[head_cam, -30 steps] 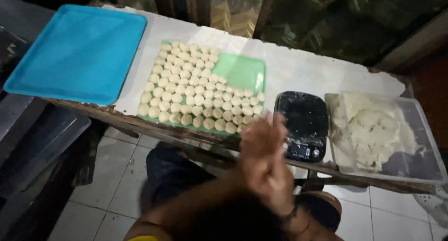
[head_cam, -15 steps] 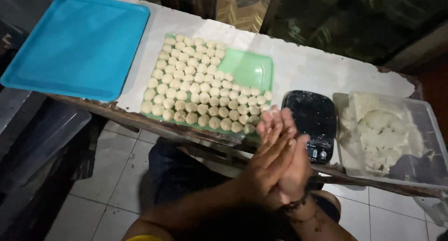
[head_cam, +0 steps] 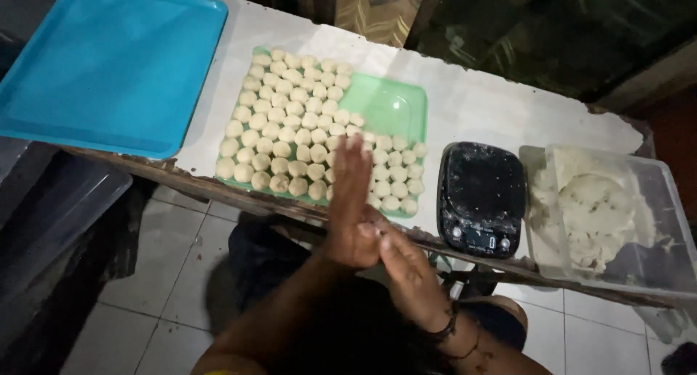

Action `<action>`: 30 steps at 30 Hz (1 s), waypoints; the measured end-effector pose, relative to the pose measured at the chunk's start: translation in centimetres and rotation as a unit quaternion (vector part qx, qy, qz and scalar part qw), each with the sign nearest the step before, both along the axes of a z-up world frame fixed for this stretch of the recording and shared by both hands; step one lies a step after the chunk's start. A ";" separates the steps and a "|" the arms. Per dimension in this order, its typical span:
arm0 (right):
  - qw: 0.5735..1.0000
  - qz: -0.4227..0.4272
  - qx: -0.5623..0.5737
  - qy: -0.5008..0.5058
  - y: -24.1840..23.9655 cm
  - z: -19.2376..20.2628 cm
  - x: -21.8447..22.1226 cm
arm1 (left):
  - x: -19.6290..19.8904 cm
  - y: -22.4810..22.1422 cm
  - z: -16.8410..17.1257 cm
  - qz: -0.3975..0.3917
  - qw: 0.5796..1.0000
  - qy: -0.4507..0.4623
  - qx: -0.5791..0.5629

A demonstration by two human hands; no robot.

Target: Portioning dough from a container, weighing it on a digital scale for consistency, and rolling it into small balls before placing them on a tray.

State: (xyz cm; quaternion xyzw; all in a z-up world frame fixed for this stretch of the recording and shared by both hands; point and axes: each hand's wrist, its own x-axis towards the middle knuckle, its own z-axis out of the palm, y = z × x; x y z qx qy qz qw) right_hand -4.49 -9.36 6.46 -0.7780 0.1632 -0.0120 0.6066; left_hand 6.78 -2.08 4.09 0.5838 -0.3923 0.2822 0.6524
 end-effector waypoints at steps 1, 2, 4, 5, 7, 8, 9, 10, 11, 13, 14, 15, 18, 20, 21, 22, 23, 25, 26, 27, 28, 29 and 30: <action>0.998 0.040 0.009 -0.055 -0.1 1.0 0.8 | 0.4 0.8 -0.1 0.031 0.999 0.007 0.020; 0.991 0.078 0.020 -0.107 0.0 1.8 1.3 | 0.6 1.6 -0.2 0.060 0.997 0.015 0.041; 0.992 0.029 0.023 -0.119 -0.5 1.2 2.5 | 1.6 2.6 -1.4 0.048 0.998 0.030 0.035; 0.991 -0.019 0.027 -0.132 -0.7 1.0 3.1 | 2.2 3.1 -2.0 0.038 0.998 0.044 0.028; 0.989 -0.016 -0.041 -0.144 -2.7 1.6 5.5 | 1.8 3.7 -0.9 0.064 0.996 0.057 0.018; 0.982 -0.016 -0.105 -0.154 -3.7 1.9 6.5 | 1.5 4.0 -0.4 0.089 0.993 0.071 0.011; 0.982 -0.015 -0.105 -0.153 -5.0 1.4 8.3 | 1.3 3.9 -0.6 0.089 0.993 0.072 0.010; 0.968 -0.030 -0.169 -0.182 -6.4 0.9 10.1 | 1.2 3.8 -0.8 0.035 0.996 0.083 -0.014; 0.949 -0.044 -0.232 -0.210 -7.7 0.4 11.9 | 1.1 3.7 -0.9 -0.020 0.995 0.093 -0.039; 0.959 -0.056 -0.203 -0.190 -10.6 -3.5 16.0 | 0.1 3.7 -1.3 -0.026 0.996 0.083 -0.034; 0.968 -0.066 -0.173 -0.167 -12.1 -5.5 17.9 | -0.5 3.7 -1.5 -0.031 0.996 0.075 -0.028; 0.968 -0.066 -0.174 -0.168 -12.3 -5.7 19.1 | -0.4 3.6 -1.7 -0.031 0.996 0.074 -0.029; 0.946 -0.047 -0.272 -0.171 -12.6 -7.1 21.4 | -0.7 3.9 -2.2 -0.053 0.995 0.080 -0.019; 0.928 0.009 -0.344 -0.146 -12.5 -8.3 22.3 | -0.8 4.6 -1.9 -0.045 0.994 0.095 -0.008; 0.927 0.007 -0.344 -0.146 -12.5 -8.9 23.0 | -0.7 4.6 -1.8 -0.047 0.994 0.094 -0.008; 0.928 0.009 -0.343 -0.144 -12.5 -9.8 23.4 | -0.8 4.6 -1.9 -0.037 0.995 0.093 -0.005; 0.929 0.011 -0.342 -0.143 -12.5 -10.7 23.8 | -1.0 4.6 -1.9 -0.026 0.995 0.092 -0.003; 0.902 0.066 -0.365 -0.220 -16.5 -20.6 26.4 | -0.5 5.2 -2.8 -0.017 0.996 0.086 0.013; 0.863 0.120 -0.391 -0.297 -18.2 -23.5 30.3 | -0.2 4.8 -3.3 -0.009 0.997 0.077 0.021; 0.863 0.107 -0.400 -0.291 -21.6 -28.4 30.1 | -0.1 4.9 -3.9 -0.025 0.997 0.077 0.018; 0.788 0.191 -0.433 -0.394 -24.4 -32.3 31.8 | -0.1 4.8 -4.7 -0.017 0.996 0.085 0.013; 0.694 0.272 -0.456 -0.485 -24.6 -35.4 36.9 | -0.1 4.6 -5.5 -0.008 0.996 0.093 0.008; 0.701 0.257 -0.468 -0.472 -23.6 -30.6 28.6 | -0.4 4.6 -5.4 -0.033 0.995 0.096 0.009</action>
